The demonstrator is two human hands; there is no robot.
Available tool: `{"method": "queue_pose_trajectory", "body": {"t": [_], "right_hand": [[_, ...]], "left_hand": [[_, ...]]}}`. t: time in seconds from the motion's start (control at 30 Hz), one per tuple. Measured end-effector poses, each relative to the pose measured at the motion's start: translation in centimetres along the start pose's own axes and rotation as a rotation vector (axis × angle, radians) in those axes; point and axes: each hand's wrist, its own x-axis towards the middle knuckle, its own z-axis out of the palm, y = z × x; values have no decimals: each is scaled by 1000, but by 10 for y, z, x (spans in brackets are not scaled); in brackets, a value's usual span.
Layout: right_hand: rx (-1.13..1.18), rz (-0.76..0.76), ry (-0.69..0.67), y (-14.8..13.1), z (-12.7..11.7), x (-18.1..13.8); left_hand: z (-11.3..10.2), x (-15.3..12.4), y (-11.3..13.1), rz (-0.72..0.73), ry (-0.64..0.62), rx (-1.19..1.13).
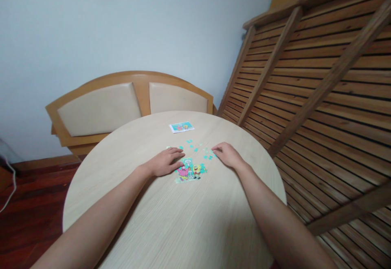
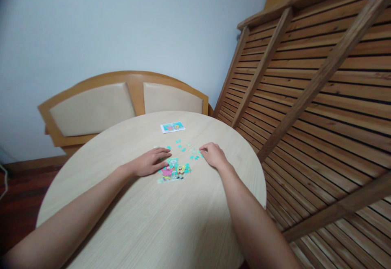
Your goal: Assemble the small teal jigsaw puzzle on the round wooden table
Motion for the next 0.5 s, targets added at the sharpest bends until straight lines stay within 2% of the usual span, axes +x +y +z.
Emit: {"method": "queue_pose_trajectory", "body": {"t": [0.23, 0.5], "right_hand": [[-45, -57, -25, -20, -6, -3], [33, -253, -108, -34, -4, -8]], "left_hand": [[0, -1, -3, -19, 22, 22], [0, 1, 4, 3, 28, -1]]}}
